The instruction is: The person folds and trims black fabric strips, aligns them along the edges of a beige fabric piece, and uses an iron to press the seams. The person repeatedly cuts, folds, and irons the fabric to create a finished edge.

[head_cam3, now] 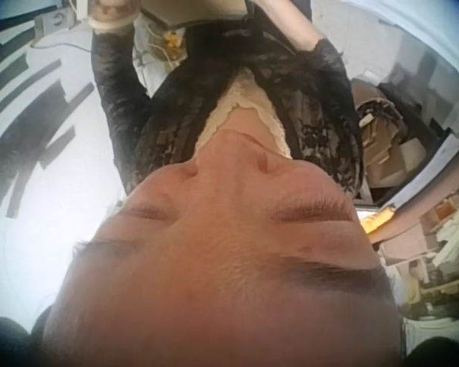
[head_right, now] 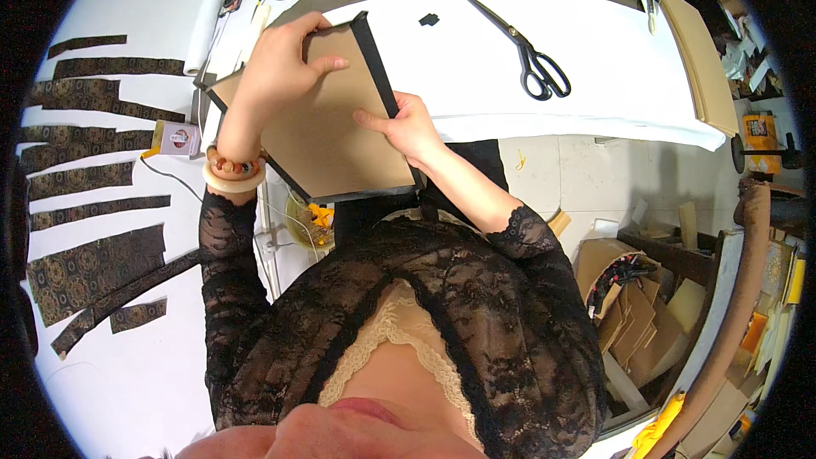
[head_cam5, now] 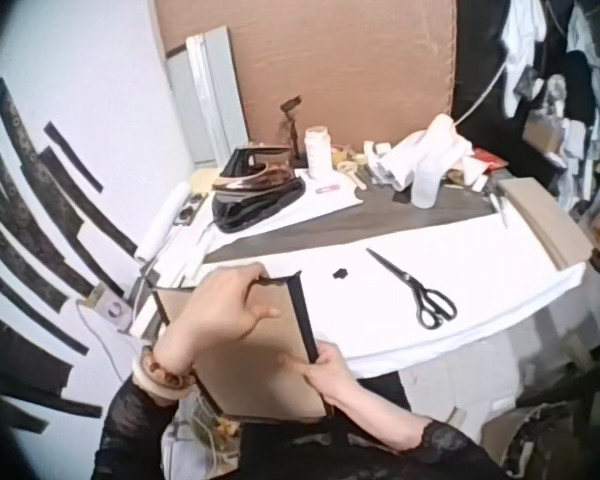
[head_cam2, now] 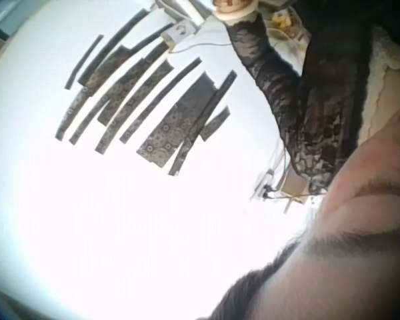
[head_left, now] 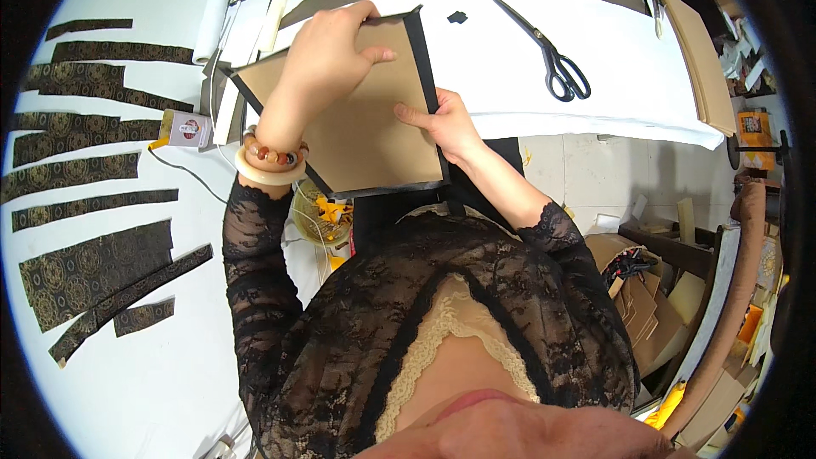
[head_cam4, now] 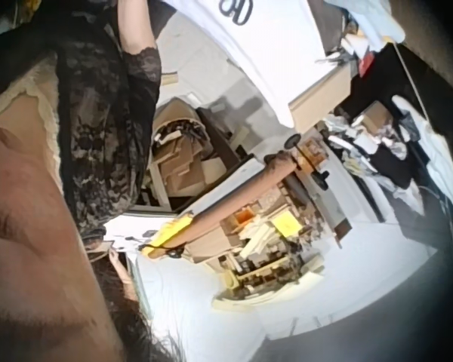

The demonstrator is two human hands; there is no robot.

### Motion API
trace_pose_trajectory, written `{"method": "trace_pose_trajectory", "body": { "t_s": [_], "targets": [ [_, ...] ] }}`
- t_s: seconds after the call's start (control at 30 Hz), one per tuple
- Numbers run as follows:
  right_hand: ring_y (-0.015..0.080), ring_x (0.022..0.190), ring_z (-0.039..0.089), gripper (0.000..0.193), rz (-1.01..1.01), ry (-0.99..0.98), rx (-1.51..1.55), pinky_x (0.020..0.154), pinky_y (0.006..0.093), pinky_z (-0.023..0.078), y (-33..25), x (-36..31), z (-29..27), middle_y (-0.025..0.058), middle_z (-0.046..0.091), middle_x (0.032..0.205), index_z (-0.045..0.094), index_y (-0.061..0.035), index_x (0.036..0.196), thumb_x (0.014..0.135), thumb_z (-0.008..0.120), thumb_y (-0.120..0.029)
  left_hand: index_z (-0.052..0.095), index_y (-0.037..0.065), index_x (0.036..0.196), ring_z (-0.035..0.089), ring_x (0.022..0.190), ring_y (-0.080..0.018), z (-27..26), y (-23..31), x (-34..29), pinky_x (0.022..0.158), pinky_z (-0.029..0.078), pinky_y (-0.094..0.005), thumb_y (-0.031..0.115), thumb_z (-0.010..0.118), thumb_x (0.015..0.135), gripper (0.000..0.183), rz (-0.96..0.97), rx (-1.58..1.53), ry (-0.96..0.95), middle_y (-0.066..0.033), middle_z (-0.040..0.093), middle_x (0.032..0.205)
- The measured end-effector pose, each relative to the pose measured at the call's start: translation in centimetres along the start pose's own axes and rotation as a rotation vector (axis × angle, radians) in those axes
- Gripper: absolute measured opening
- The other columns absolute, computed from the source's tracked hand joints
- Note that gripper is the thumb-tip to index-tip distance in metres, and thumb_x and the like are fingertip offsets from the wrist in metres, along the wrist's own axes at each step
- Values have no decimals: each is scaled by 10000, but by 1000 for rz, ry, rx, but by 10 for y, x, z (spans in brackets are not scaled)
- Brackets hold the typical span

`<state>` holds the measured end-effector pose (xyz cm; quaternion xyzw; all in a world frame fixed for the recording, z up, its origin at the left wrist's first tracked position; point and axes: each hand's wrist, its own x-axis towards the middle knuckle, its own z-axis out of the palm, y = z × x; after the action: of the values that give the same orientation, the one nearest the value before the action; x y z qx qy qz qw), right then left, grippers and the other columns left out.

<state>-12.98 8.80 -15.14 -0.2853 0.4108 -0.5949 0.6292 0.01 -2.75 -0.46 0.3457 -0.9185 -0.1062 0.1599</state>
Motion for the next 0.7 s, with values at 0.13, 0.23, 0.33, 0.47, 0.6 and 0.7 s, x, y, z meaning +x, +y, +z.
{"method": "trace_pose_trajectory", "body": {
  "t_s": [0.13, 0.23, 0.33, 0.47, 0.6, 0.7],
  "targets": [
    [152, 844, 674, 285, 12, 12, -50, 756, 302, 558, 2, 3, -7, 106, 707, 988, 644, 29, 1101, 848, 740, -58, 660, 2, 972, 658, 805, -373, 13, -6, -1, 704, 519, -403, 289, 788, 741, 390, 12, -99, 42, -182, 691, 857],
    [131, 900, 658, 293, -155, 18, -257, 786, 271, 531, 0, 2, -5, 93, 697, 1012, 620, 28, 1119, 862, 727, -64, 667, 3, 918, 664, 764, -353, 16, -4, 0, 671, 521, -390, 282, 785, 747, 348, -21, -181, 98, -168, 692, 837],
    [102, 952, 631, 289, -375, 47, -306, 818, 233, 494, -15, 1, 4, 68, 675, 1030, 574, 24, 1146, 893, 688, -58, 670, 2, 857, 642, 659, -287, 17, 5, -10, 607, 500, -339, 241, 785, 765, 280, 47, -160, 229, -146, 665, 740],
    [97, 977, 613, 248, -621, 94, -84, 841, 221, 472, -34, 0, 21, 68, 646, 1045, 523, 36, 1160, 924, 597, 20, 678, 31, 865, 643, 634, -265, 8, 36, -31, 580, 493, -314, 192, 776, 780, 207, 18, -24, 248, -123, 643, 705],
    [107, 956, 619, 240, -752, 203, -150, 845, 233, 482, -28, -14, 26, 97, 650, 1040, 522, 51, 1152, 919, 576, 55, 669, 44, 942, 657, 702, -273, 3, 62, -45, 624, 513, -342, 149, 777, 761, 235, 136, -30, 358, -88, 663, 821],
    [109, 941, 619, 238, -772, 189, -215, 837, 236, 487, -27, -20, 26, 95, 649, 1029, 520, 47, 1148, 921, 591, 35, 658, 41, 932, 660, 720, -258, 9, 65, -47, 623, 516, -337, 103, 759, 756, 212, 212, -74, 427, -75, 671, 872]
  ]
}}
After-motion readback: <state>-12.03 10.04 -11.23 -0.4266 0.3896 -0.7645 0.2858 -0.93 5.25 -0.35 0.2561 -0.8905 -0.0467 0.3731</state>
